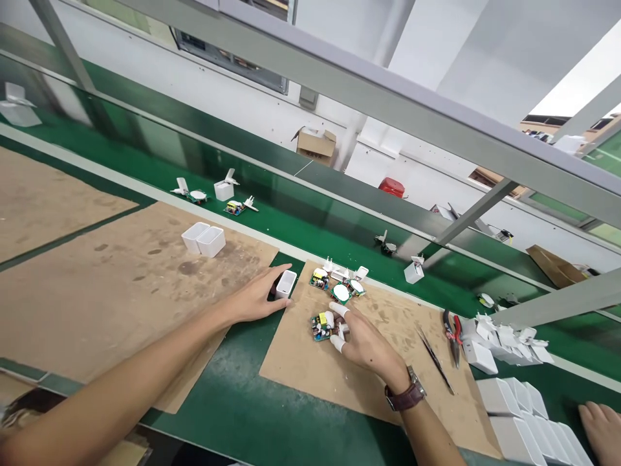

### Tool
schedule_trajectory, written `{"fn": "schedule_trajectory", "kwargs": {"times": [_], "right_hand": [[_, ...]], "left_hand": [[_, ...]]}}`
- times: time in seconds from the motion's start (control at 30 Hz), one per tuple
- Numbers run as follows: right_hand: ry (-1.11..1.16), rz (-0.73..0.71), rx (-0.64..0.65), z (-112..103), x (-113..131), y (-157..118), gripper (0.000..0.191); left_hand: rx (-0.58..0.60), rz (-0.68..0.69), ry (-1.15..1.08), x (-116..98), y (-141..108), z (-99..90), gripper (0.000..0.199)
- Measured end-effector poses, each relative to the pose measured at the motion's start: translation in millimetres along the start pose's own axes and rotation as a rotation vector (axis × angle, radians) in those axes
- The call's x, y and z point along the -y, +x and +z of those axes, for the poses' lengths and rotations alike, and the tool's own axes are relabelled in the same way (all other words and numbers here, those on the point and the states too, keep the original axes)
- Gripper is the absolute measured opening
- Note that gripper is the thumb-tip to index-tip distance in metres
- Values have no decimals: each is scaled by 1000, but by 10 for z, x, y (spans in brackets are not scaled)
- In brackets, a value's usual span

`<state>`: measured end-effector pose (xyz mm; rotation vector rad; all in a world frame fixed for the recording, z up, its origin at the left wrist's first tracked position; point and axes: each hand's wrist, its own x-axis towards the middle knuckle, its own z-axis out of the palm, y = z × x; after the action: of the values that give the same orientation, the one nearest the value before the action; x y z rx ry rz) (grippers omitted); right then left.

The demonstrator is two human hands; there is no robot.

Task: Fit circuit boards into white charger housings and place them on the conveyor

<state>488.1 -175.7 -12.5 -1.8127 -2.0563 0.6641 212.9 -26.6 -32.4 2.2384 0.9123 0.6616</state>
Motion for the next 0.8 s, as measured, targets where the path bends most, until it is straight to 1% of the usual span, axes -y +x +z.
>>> {"fn": "schedule_trajectory", "kwargs": {"times": [0.1,0.17,0.27,0.33,0.47,0.53,0.63,0.7,0.8], "right_hand": [[-24,-47,36,4,10,31,61],[-20,-49,52,4,18,42,57],[75,-55,61,-12,67,86,55],[133,-124,-9,-38,145,158,54],[134,-366,-302,-87,382,405,54],[115,-429,-385,-78,489,537,57],[48,-491,-426,-5,568,681,65],[-14,-526,-427,64,568,732,69],[-90,-533,-424,142,536,757,72]], "left_hand": [[17,-23,-2,-15,-6,0,71],[16,-28,-16,-23,-11,-2,68],[7,-24,-38,-30,-18,-3,64],[-14,-4,-46,-29,-22,8,62],[-39,42,-41,-4,-27,60,59],[-71,71,-44,17,-27,82,59],[-147,95,-44,43,-24,85,58],[-179,95,-29,50,-22,68,59],[-208,109,9,48,-21,42,61]]}}
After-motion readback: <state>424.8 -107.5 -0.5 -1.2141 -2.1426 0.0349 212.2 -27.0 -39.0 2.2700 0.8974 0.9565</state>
